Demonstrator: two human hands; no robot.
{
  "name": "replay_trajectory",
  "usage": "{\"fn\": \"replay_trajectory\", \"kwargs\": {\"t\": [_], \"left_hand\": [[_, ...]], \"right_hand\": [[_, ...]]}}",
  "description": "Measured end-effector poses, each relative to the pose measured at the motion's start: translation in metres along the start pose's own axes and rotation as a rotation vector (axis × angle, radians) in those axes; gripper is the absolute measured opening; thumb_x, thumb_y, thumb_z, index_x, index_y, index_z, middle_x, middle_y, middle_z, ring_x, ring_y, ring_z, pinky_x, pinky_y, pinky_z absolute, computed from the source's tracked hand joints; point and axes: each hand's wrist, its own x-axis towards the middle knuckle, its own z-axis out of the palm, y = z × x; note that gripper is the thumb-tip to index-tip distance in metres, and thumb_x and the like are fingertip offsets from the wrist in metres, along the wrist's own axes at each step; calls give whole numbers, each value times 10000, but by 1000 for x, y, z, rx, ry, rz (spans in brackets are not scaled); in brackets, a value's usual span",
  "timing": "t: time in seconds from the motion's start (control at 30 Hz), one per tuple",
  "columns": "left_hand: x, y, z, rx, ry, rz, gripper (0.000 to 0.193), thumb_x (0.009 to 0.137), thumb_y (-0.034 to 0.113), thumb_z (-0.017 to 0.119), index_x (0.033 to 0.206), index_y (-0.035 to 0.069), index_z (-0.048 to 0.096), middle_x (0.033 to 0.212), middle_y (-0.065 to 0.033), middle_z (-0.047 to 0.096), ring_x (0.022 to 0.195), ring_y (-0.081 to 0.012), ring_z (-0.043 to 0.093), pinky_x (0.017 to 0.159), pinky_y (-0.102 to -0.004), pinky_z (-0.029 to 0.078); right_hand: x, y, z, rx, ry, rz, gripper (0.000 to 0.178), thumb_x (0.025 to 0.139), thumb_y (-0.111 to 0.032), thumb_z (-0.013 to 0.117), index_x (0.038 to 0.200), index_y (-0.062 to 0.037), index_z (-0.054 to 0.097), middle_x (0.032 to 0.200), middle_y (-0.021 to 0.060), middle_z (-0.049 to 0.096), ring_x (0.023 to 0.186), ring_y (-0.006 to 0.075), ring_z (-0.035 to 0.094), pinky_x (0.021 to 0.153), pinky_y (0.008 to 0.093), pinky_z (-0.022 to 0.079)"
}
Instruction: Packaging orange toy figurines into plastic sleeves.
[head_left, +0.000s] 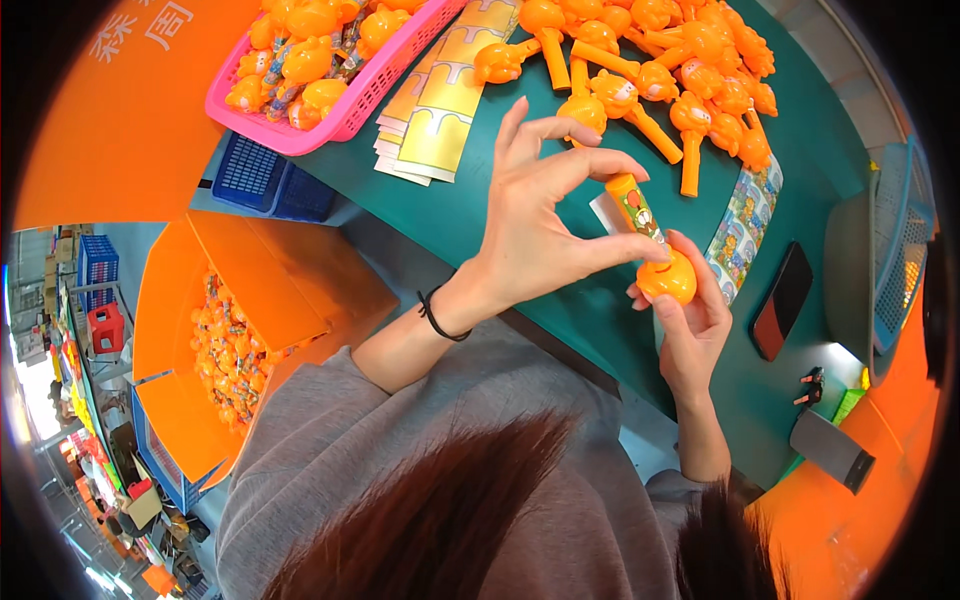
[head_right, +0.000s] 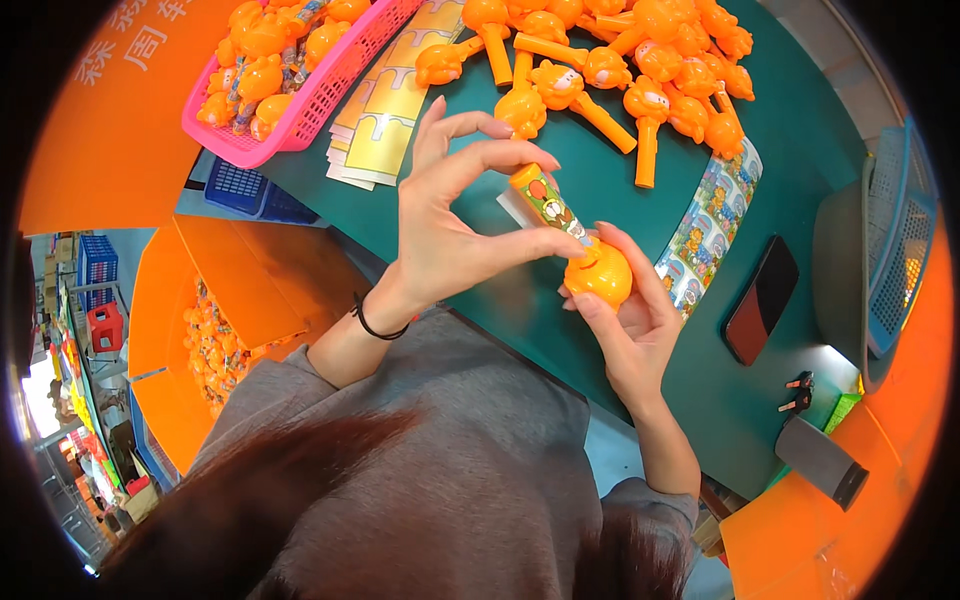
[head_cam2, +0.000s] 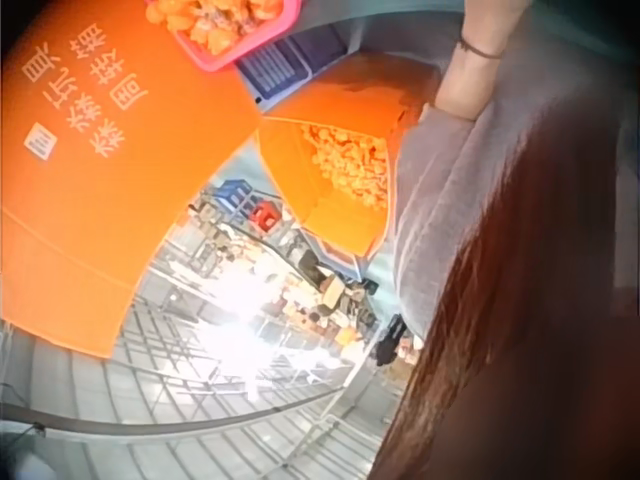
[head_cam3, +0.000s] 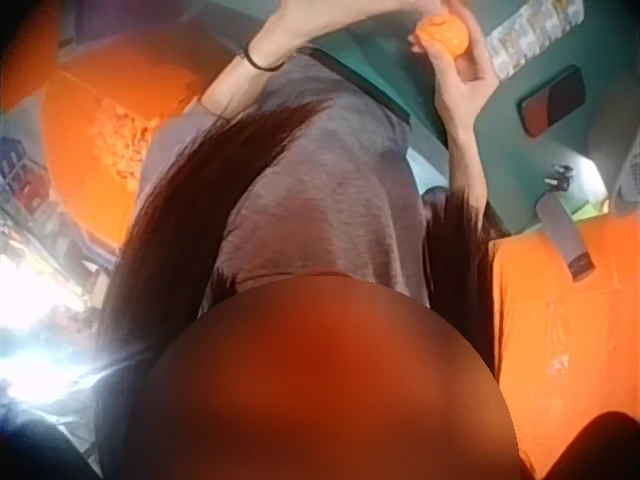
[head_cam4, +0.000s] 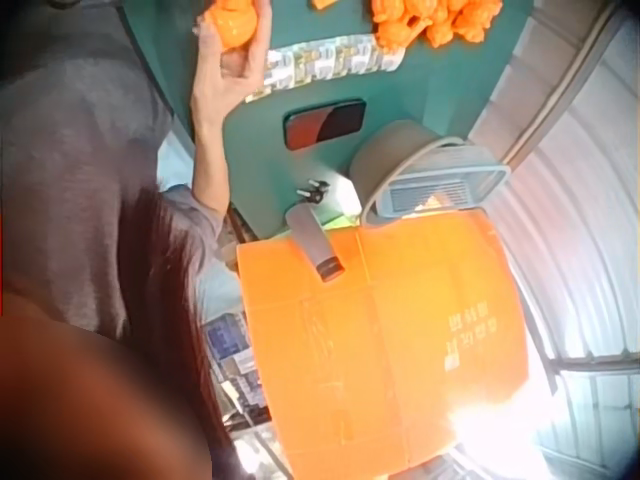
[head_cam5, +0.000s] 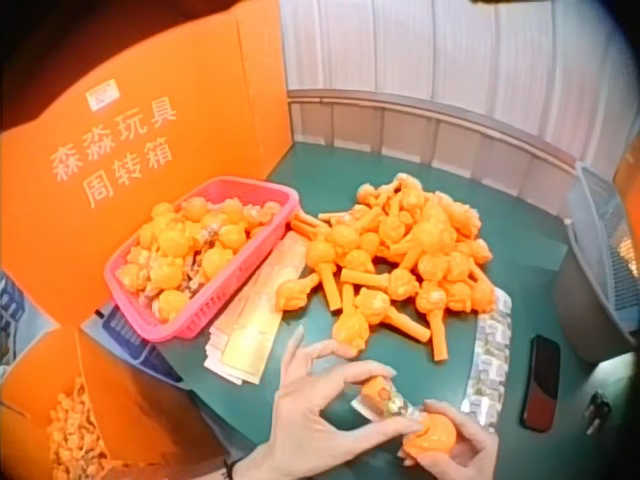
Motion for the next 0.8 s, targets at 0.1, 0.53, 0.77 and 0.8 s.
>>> {"fn": "replay_trajectory", "kwargs": {"t": [0.1, 0.53, 0.77, 0.8], "left_hand": [[-4, 2, 1, 34, -27, -40, 438, 558, 275, 892, 940, 131, 733, 842, 12, 693, 1074, -172, 562, 1111, -488, 230], [6, -9, -18, -475, -514, 16, 338, 677, 57, 829, 993, 44, 712, 980, -71, 714, 928, -190, 688, 813, -287, 542], [-3, -10, -8, -573, -473, -108, 212, 753, 55, 779, 961, 47, 739, 892, -94, 724, 811, -164, 704, 727, -272, 565], [-5, -11, -6, -568, -455, -140, 175, 797, 85, 753, 968, 49, 741, 857, -81, 724, 787, -138, 700, 699, -260, 563]], "right_hand": [[1, -1, -5, -12, 1, 26, 544, 906, -182, 629, 1340, 78, 432, 1087, 143, 604, 814, 184, 634, 670, 255, 501], [5, -4, -17, 342, -144, 414, 522, 957, -359, 494, 1263, 63, 498, 928, 126, 626, 574, 147, 567, 462, 223, 407], [4, -7, -15, 149, -89, 275, 512, 930, -326, 544, 1257, 67, 504, 917, 106, 619, 617, 139, 578, 501, 222, 415], [4, -6, -15, 147, -88, 276, 512, 930, -326, 544, 1257, 67, 504, 917, 106, 619, 617, 139, 578, 501, 222, 415]]}}
